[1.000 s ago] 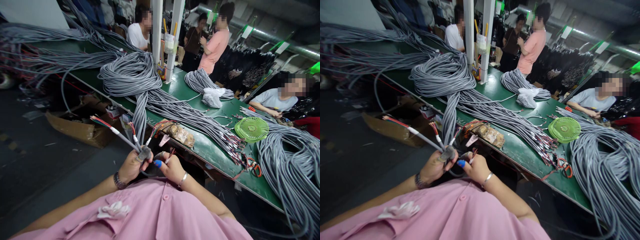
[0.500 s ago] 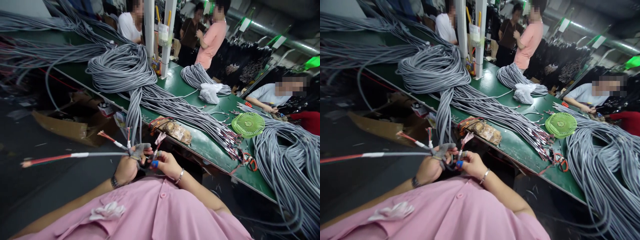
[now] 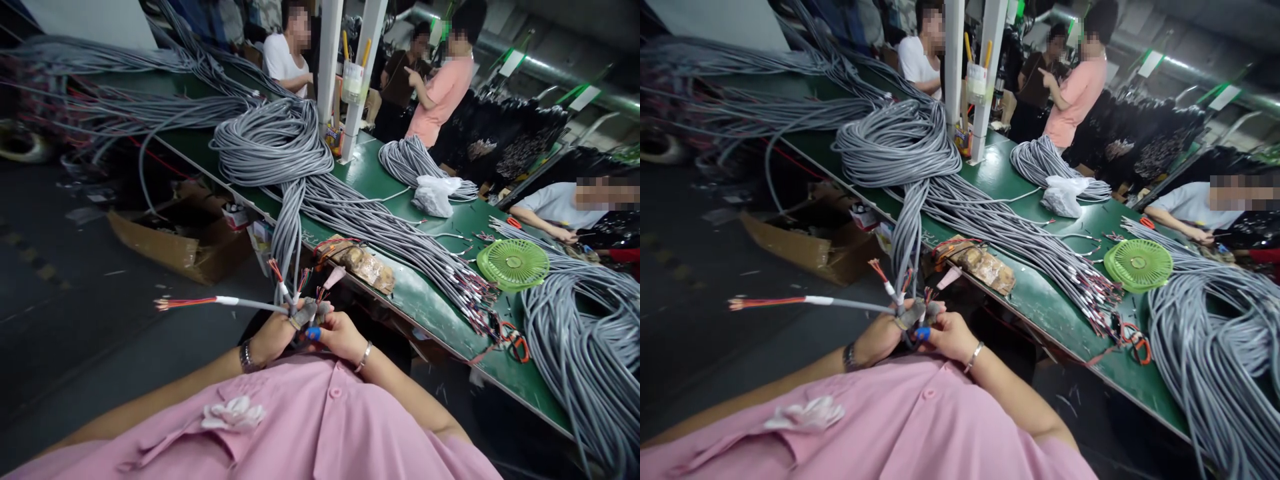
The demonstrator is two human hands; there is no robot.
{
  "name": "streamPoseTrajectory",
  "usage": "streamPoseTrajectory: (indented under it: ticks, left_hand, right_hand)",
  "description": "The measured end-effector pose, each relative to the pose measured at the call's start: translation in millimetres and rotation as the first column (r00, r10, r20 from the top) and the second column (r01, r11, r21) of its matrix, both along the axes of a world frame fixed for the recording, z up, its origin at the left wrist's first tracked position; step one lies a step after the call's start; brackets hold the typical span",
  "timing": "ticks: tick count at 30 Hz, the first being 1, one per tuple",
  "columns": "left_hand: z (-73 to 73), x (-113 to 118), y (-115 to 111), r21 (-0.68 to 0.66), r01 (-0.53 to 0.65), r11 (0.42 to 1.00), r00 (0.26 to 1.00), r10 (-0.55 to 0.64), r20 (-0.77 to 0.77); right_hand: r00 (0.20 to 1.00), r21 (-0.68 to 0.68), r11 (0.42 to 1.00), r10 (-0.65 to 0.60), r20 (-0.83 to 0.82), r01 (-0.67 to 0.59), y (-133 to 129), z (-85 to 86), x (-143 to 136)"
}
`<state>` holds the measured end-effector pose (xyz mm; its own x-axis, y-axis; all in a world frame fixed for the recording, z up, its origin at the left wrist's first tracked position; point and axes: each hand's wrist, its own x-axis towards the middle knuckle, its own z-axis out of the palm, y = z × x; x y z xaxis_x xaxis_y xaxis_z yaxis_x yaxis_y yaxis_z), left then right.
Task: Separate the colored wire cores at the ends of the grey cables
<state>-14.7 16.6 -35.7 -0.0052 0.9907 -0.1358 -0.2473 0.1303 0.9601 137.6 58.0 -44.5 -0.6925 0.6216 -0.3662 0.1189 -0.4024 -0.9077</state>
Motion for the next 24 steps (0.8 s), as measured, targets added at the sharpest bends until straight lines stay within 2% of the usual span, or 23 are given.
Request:
streamPoseTrajectory:
  ticks: [3,6,10,14,18,24]
  left_hand:
    - [-2.5,-0.7,1.7,0.019,-0.038,0.999,0.999,0.039,-0.031]
    - [-6.9,-0.8,2.9,0.012,-0.108,0.994,0.994,0.108,0.019]
    - [-12.4,-2.9,4.2,0.01,-0.16,0.987,0.983,0.158,0.095]
    - [-11.8,-4.8,2.5,-0.005,-0.097,0.995,0.991,0.097,0.091]
    - [-8.3,-2.3,-1.1,-0.062,-0.026,0.998,0.998,0.03,0.062]
    - [-6.2,2.2,-1.1,-0.107,0.04,0.993,0.999,-0.041,-0.008]
  right_hand:
    - [1.0,0.006,1.0,0.001,0.014,-0.001,0.7,-5.4,0.4]
    - [0.999,0.083,0.996,-0.02,0.032,0.018,3.2,-9.4,3.9]
    - [0.986,0.195,0.97,-0.158,0.044,0.147,7.8,-5.8,10.2]
    - [0.966,0.275,0.932,-0.256,0.038,0.237,9.2,0.2,13.0]
    - [0.954,0.341,0.895,-0.3,-0.014,0.287,8.6,4.3,13.6]
    - [0.955,0.315,0.901,-0.282,-0.094,0.298,6.0,9.5,13.4]
